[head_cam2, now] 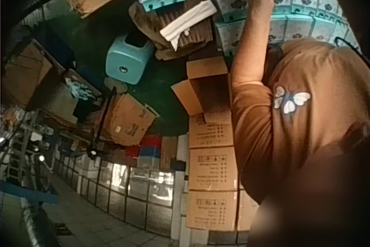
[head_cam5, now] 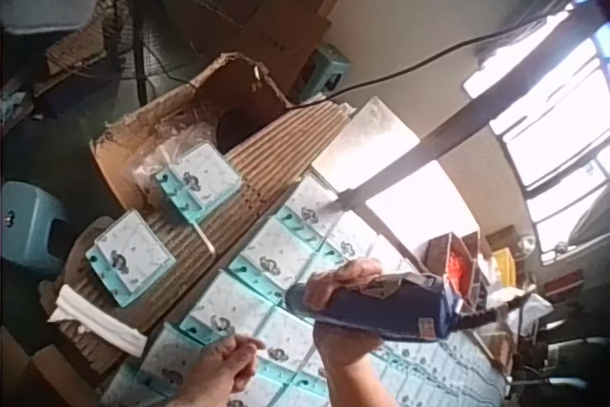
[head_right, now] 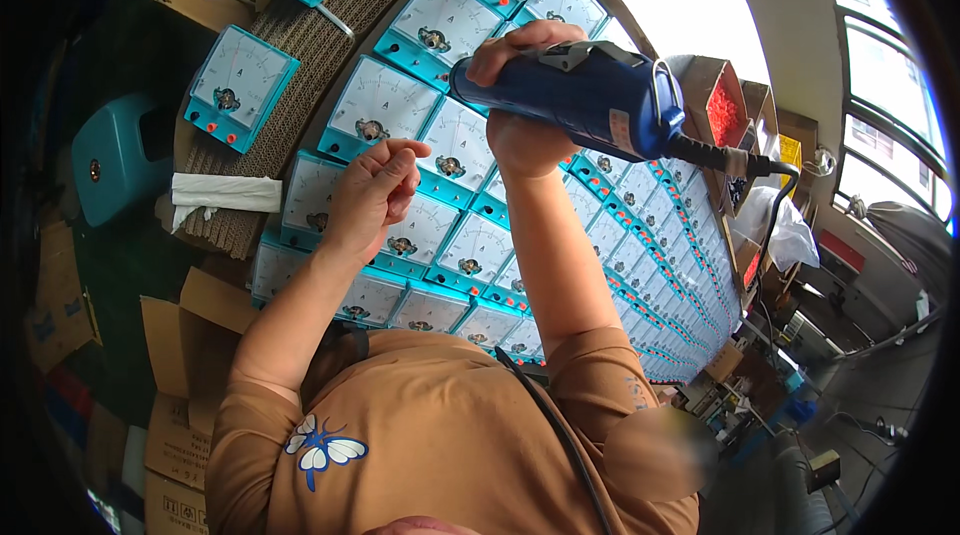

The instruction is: Assembling small electronic meters using an electric screwdriver at a workbench.

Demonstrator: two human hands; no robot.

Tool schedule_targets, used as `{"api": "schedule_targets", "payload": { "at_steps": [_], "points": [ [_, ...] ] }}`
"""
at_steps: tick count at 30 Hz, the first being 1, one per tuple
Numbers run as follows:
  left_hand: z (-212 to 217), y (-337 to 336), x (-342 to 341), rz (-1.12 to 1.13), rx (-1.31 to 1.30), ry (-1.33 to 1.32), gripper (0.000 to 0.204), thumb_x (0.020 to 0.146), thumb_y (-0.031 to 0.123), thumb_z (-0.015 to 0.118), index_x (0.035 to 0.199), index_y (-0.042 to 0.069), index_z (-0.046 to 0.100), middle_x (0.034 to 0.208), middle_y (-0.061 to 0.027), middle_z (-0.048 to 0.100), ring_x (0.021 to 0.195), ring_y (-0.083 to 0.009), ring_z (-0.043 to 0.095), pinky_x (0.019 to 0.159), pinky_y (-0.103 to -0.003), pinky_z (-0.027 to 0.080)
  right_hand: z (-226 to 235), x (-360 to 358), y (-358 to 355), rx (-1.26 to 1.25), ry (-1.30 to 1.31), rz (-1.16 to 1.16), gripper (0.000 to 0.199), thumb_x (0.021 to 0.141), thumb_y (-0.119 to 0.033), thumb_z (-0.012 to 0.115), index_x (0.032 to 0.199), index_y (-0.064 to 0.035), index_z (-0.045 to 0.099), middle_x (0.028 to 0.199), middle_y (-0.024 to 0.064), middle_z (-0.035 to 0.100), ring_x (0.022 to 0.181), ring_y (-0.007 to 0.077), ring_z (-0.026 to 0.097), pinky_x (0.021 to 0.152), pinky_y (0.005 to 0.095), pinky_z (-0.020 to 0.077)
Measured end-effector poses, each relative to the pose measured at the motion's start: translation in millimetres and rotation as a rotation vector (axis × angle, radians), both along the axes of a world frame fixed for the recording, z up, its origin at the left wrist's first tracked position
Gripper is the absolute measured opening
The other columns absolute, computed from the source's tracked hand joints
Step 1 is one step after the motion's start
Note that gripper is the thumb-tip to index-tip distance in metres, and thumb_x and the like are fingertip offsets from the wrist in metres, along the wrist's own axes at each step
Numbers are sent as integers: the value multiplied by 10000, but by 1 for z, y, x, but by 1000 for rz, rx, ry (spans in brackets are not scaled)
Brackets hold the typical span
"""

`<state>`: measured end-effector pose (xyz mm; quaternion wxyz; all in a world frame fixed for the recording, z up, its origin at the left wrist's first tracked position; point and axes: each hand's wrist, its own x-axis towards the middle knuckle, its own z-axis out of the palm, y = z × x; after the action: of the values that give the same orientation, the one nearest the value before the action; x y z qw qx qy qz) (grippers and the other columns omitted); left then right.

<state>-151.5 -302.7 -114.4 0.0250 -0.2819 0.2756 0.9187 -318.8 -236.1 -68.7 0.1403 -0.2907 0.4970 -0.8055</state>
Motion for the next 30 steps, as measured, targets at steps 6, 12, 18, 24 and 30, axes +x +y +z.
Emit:
{"api": "schedule_targets", "payload": {
  "at_steps": [6, 12, 18, 24, 30],
  "points": [
    [-3, 1, 0, -7, 49, 17, 239, 914, 284, 548, 922, 52, 605, 620, 45, 509, 438, 0, 355, 374, -157, 236, -12, 0, -4, 9, -1, 36, 607, 847, -637, 271, 921, -66, 465, 617, 121, 538, 581, 236, 512, 656, 372, 407],
    [0, 1, -3, 56, 0, -48, 192, 898, 253, 580, 912, 62, 582, 608, 32, 514, 436, -5, 354, 372, -162, 219, -18, 14, -8, 113, 43, 71, 629, 841, -667, 268, 896, -68, 454, 622, 129, 540, 561, 221, 513, 609, 340, 432],
    [-6, -1, 1, 41, 58, 9, 206, 877, 264, 609, 816, 79, 543, 593, 33, 503, 434, -15, 342, 371, -168, 204, -7, 7, -3, 46, 24, -28, 629, 842, -631, 280, 965, -44, 469, 626, 124, 532, 587, 237, 508, 635, 377, 406],
    [-7, 2, 1, 47, 76, -31, 198, 873, 266, 614, 817, 87, 550, 584, 32, 500, 426, -19, 337, 370, -174, 204, -9, -1, -1, -6, 34, -13, 623, 848, -612, 279, 989, -42, 485, 620, 114, 530, 597, 249, 506, 678, 378, 396],
    [-7, 0, 1, 54, 110, -34, 194, 869, 261, 619, 806, 90, 552, 594, 30, 512, 424, -17, 342, 371, -172, 207, -16, -2, -6, -48, -2, 20, 592, 843, -611, 340, 901, -35, 462, 619, 130, 539, 563, 221, 535, 571, 332, 442]
  ]
}}
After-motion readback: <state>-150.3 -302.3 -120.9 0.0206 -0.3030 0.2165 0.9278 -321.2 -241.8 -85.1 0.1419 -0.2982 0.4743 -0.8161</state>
